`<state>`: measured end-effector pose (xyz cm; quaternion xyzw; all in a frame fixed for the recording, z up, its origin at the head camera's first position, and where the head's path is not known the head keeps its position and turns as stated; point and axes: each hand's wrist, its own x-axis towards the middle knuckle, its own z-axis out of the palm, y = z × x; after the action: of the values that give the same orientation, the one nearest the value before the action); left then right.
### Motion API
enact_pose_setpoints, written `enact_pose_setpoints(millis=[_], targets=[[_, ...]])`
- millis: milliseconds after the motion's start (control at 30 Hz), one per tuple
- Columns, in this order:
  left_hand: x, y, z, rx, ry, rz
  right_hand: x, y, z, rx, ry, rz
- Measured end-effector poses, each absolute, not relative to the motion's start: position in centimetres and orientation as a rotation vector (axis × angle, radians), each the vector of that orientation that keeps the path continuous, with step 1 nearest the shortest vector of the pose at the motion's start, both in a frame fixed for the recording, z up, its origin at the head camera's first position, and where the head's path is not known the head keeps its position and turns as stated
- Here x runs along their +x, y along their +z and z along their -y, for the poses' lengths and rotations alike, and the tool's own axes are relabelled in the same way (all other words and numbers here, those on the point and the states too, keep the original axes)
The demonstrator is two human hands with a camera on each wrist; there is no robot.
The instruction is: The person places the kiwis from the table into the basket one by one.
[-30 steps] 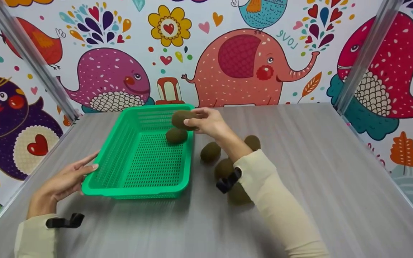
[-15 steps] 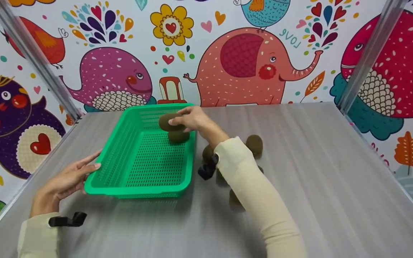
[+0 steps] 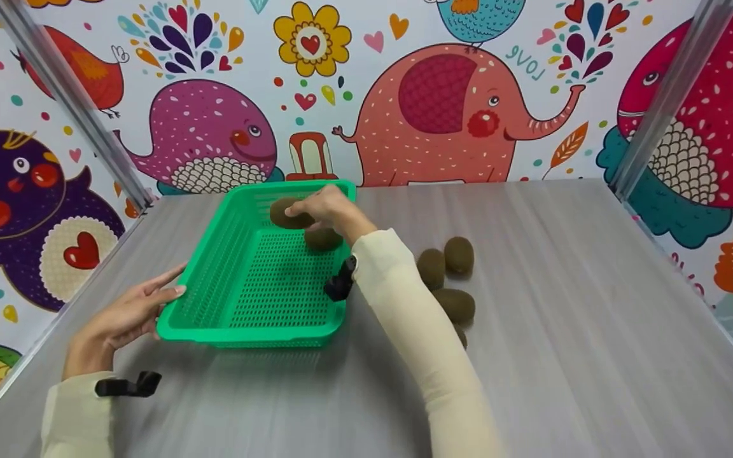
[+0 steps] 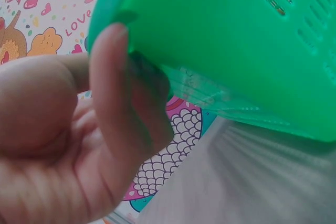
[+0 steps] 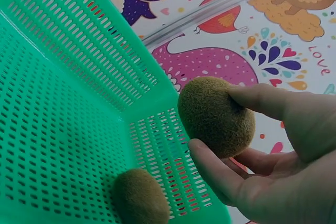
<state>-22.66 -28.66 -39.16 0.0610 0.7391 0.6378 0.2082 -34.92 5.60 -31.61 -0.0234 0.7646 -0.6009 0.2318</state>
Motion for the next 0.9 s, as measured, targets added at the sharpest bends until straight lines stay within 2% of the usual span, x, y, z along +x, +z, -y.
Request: enact_pose_setpoints(millis=[667, 900], targets=[[-22.7, -39.2, 28.4, 0.174, 1.766, -2.071, -36.7, -33.9, -0.8, 0.242, -1.691, -1.918], [-22.7, -39.2, 28.7, 0.165, 1.785, -2.05, -36.7, -35.1, 0.3, 0.212, -1.73, -1.915]])
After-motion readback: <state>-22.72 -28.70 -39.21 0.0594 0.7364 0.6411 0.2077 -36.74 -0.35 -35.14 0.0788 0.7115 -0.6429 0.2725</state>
